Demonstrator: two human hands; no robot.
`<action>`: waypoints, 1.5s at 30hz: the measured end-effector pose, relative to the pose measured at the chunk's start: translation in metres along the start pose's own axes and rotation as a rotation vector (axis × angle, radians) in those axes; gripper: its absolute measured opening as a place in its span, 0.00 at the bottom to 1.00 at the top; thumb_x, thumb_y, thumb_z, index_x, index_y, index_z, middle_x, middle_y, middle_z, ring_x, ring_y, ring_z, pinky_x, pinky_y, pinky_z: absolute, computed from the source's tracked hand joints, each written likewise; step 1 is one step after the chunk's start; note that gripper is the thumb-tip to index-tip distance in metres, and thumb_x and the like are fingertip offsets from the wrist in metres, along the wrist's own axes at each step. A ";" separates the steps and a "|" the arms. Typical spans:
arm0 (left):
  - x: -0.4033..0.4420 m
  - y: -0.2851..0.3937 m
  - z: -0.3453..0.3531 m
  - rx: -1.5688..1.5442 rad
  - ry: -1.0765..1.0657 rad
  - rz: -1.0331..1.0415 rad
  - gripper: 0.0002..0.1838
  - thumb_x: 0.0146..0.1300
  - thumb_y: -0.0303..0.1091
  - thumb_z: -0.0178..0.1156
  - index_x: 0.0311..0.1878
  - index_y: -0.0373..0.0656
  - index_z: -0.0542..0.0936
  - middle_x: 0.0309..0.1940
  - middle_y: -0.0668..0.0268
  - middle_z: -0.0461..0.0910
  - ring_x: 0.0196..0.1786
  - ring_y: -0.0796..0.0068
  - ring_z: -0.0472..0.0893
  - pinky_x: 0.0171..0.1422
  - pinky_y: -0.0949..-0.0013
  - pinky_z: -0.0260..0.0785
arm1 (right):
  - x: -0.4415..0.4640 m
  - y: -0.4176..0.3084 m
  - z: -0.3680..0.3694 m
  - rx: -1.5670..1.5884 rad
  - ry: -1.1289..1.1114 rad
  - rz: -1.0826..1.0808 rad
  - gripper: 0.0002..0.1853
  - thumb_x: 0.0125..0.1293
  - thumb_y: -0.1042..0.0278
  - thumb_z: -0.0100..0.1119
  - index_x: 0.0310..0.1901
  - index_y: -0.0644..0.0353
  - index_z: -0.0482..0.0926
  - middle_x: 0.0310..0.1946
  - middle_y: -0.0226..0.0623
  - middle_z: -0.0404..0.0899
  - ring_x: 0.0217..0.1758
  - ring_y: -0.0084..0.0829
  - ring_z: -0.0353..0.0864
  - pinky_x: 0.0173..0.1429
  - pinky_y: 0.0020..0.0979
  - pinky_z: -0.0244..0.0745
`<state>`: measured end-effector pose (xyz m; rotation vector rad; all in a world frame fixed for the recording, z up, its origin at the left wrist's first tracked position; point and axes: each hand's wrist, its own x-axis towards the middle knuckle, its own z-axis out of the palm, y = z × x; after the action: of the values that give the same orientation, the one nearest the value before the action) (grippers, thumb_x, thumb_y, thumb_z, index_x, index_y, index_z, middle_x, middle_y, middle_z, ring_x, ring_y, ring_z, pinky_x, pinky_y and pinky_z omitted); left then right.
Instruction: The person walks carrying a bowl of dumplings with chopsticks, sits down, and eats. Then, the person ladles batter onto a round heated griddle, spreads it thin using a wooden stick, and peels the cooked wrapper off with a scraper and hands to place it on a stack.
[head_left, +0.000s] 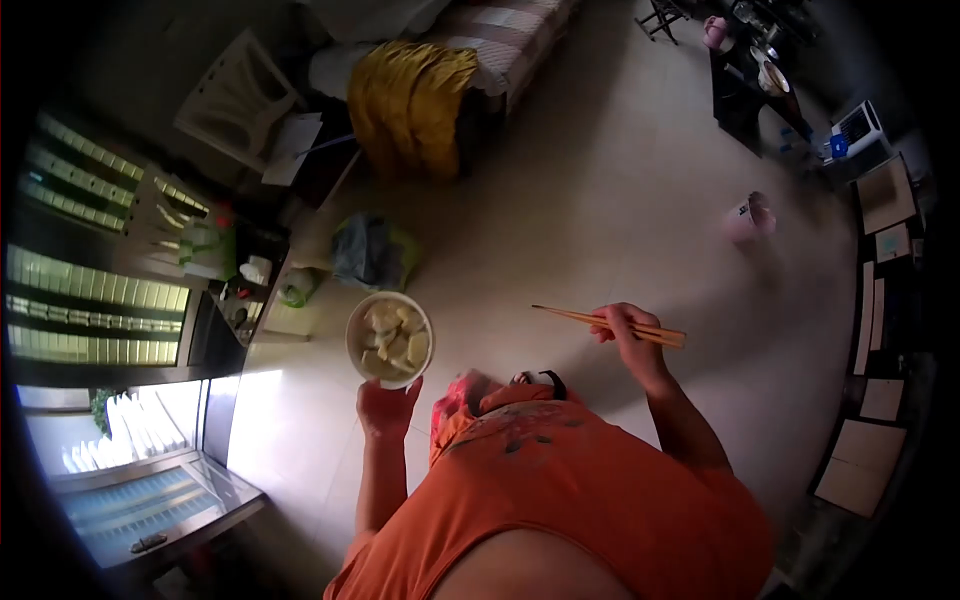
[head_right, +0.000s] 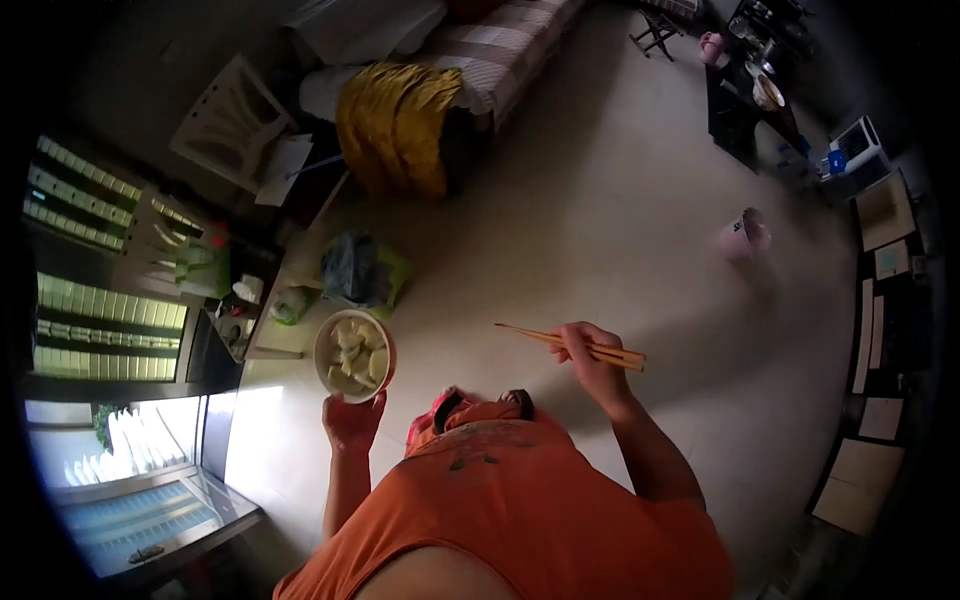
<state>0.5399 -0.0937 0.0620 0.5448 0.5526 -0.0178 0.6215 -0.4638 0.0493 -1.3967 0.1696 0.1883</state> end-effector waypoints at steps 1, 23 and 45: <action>0.030 -0.025 0.030 0.007 0.003 -0.021 0.25 0.57 0.38 0.50 0.58 0.42 0.67 0.57 0.61 0.69 0.61 0.61 0.66 0.64 0.50 0.56 | 0.022 -0.002 -0.032 0.005 0.016 0.005 0.13 0.66 0.65 0.49 0.36 0.67 0.77 0.25 0.34 0.79 0.27 0.18 0.75 0.34 0.21 0.72; 0.590 -0.198 0.481 0.293 -0.070 -0.197 0.37 0.47 0.35 0.57 0.64 0.39 0.58 0.61 0.57 0.63 0.64 0.57 0.63 0.67 0.54 0.57 | 0.523 -0.031 -0.416 -0.291 0.554 0.205 0.15 0.67 0.66 0.39 0.32 0.65 0.75 0.27 0.33 0.73 0.34 0.22 0.72 0.40 0.22 0.67; 0.701 -0.250 0.471 0.073 0.186 -0.018 0.39 0.44 0.32 0.59 0.63 0.40 0.59 0.59 0.60 0.65 0.63 0.61 0.64 0.67 0.60 0.56 | 0.772 0.003 -0.164 -0.258 -0.723 -0.410 0.15 0.52 0.64 0.64 0.40 0.58 0.75 0.31 0.37 0.75 0.32 0.40 0.75 0.36 0.37 0.73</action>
<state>1.3316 -0.4529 -0.0766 0.6169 0.7402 -0.0042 1.3704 -0.6005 -0.1578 -1.5009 -0.7562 0.3676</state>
